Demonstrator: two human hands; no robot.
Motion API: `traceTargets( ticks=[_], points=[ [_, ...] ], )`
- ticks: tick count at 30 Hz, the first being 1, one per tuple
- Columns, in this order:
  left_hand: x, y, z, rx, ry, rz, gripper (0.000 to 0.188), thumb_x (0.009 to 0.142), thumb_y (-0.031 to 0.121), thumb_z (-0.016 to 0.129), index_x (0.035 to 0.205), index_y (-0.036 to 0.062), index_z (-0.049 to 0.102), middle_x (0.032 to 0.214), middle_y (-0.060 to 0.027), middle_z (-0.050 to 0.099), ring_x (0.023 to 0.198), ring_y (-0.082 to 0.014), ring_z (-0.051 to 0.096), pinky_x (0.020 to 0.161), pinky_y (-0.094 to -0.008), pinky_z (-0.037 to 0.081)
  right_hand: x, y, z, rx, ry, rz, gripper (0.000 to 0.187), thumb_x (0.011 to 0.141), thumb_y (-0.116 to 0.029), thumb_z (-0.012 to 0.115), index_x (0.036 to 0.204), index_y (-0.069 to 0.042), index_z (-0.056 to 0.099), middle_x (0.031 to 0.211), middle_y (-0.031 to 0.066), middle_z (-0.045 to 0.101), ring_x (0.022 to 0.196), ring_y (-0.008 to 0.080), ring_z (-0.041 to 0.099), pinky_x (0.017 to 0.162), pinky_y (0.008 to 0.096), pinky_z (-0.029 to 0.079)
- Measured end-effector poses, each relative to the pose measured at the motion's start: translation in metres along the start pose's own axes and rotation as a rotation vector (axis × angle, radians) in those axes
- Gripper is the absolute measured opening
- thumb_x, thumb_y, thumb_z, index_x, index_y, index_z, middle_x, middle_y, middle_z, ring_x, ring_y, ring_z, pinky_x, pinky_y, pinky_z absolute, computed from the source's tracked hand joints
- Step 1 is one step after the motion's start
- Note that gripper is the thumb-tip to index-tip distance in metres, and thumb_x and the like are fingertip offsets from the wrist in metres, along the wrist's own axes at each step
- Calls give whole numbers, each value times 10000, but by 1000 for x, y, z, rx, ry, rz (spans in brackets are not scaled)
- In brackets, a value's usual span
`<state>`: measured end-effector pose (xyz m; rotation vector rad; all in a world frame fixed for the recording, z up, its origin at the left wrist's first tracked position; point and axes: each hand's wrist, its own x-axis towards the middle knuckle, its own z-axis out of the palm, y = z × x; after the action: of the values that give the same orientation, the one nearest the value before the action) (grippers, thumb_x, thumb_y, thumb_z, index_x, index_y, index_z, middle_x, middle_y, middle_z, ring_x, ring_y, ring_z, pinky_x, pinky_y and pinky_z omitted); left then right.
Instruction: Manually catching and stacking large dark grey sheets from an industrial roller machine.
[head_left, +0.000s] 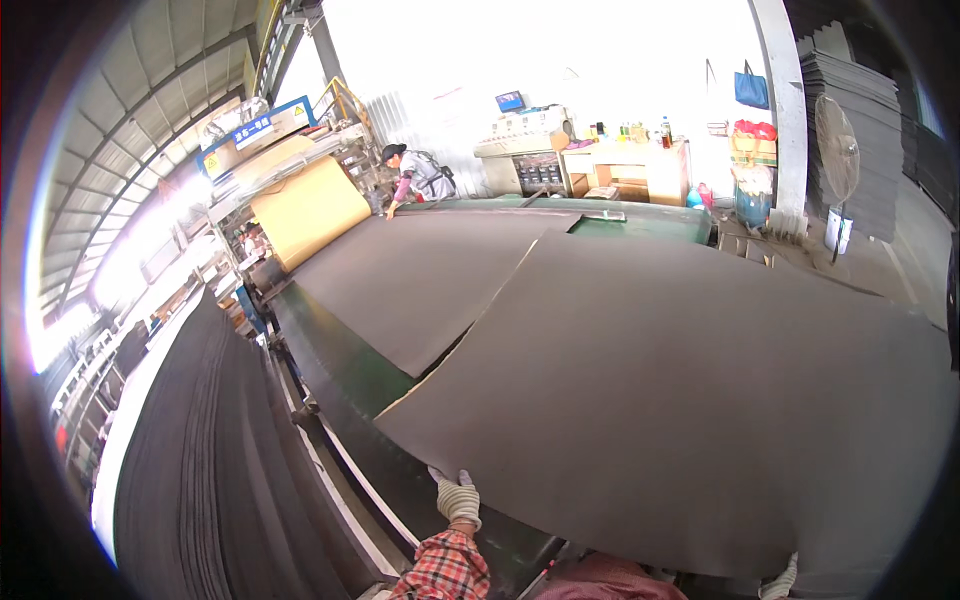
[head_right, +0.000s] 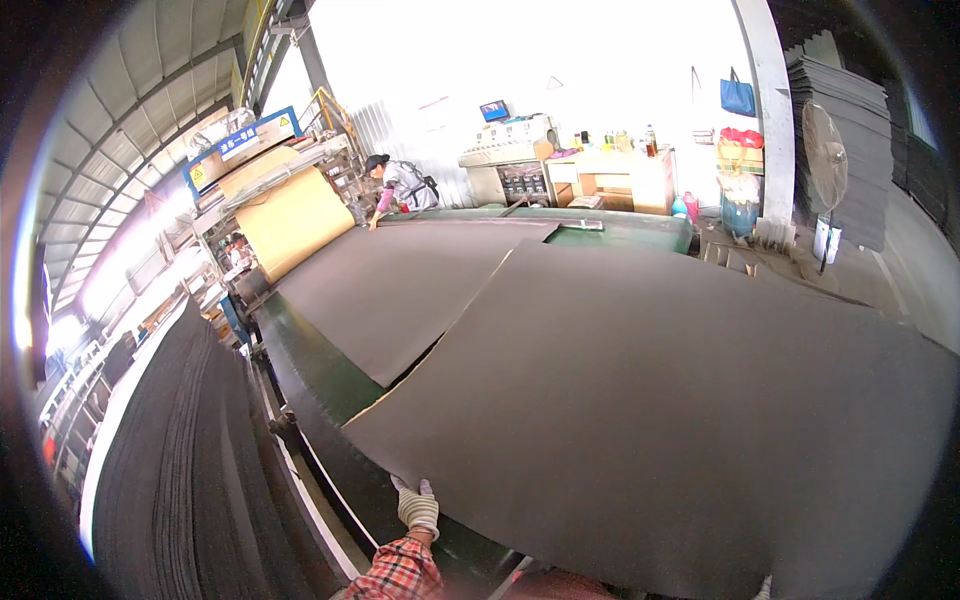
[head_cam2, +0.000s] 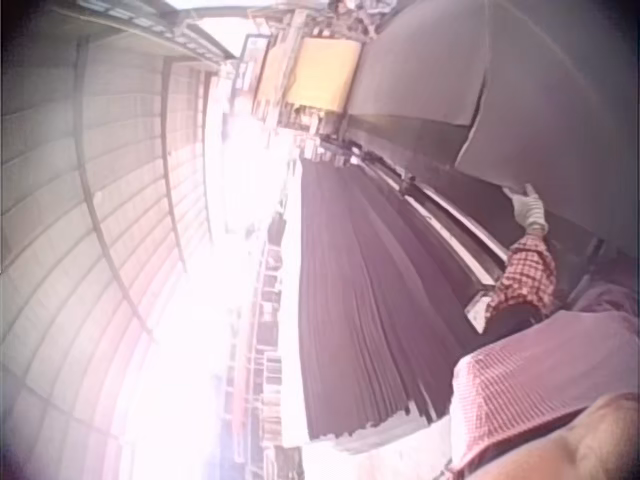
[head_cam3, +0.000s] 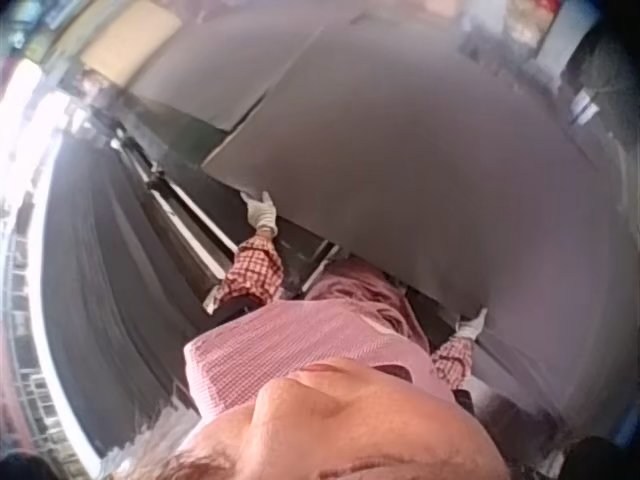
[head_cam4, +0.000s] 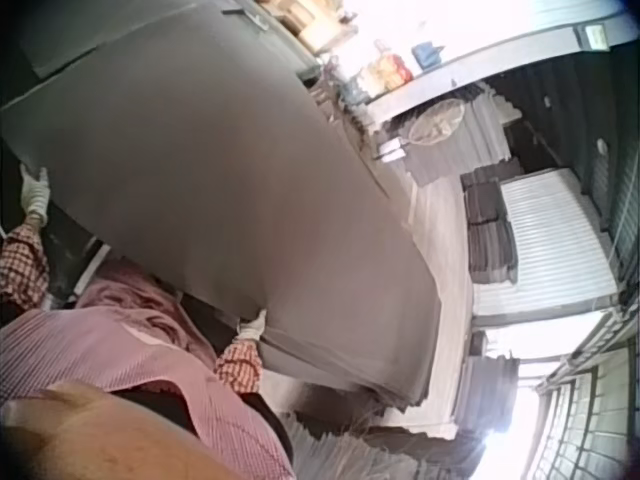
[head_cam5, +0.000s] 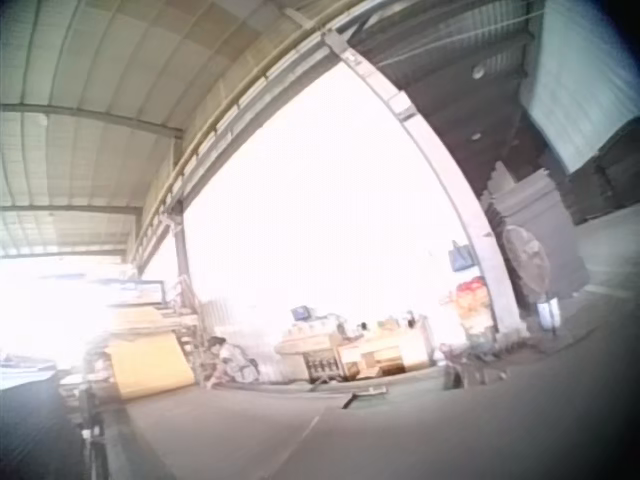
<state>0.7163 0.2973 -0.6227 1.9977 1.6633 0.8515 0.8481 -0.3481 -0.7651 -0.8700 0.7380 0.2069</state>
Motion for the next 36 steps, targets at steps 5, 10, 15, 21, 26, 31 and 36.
traceTargets(
  ticks=[5,10,15,21,26,31,36],
  points=[
    [0,3,-3,5,1,-8,762,772,232,549,1339,61,69,1039,-226,546,920,-355,550,779,-394,438,-17,1,19,-45,139,-100,561,799,-487,451,1188,-82,443,1135,81,508,1029,271,473,864,418,383],
    [-1,6,-7,20,21,21,750,769,227,553,1336,53,93,1053,-222,541,943,-357,538,791,-389,431,-21,0,24,-31,159,-114,518,794,-450,470,1152,-76,478,1095,84,534,1001,273,493,848,411,398],
    [1,13,-11,-9,-4,17,734,768,224,556,1333,48,120,1068,-215,536,953,-341,538,803,-371,425,49,16,-40,-36,61,-153,490,792,-419,468,1126,-60,498,1082,87,542,993,276,500,852,408,395],
    [10,3,0,-87,-15,18,722,766,224,566,1328,49,148,1089,-207,526,967,-331,534,810,-367,423,129,40,-107,-280,-97,-388,513,794,-438,447,1130,-53,495,1099,96,535,1007,277,492,870,407,382],
    [21,-10,12,-24,2,11,713,763,222,576,1322,53,167,1090,-203,524,970,-332,530,816,-372,425,88,25,-63,-105,13,-296,560,797,-470,438,1166,-49,459,1149,94,501,1052,276,456,900,419,355],
    [19,2,14,-62,-5,-30,691,769,240,565,1318,64,183,1085,-191,531,952,-338,538,804,-377,431,20,2,-3,58,40,-227,592,803,-487,440,1199,-47,422,1194,85,465,1094,273,417,930,427,328],
    [15,12,14,-55,9,-45,691,774,200,563,1324,71,165,1088,-195,529,961,-321,538,805,-368,426,-6,-13,16,90,50,-59,586,796,-474,476,1188,-40,432,1172,89,481,1074,276,434,922,415,340]
  ],
)
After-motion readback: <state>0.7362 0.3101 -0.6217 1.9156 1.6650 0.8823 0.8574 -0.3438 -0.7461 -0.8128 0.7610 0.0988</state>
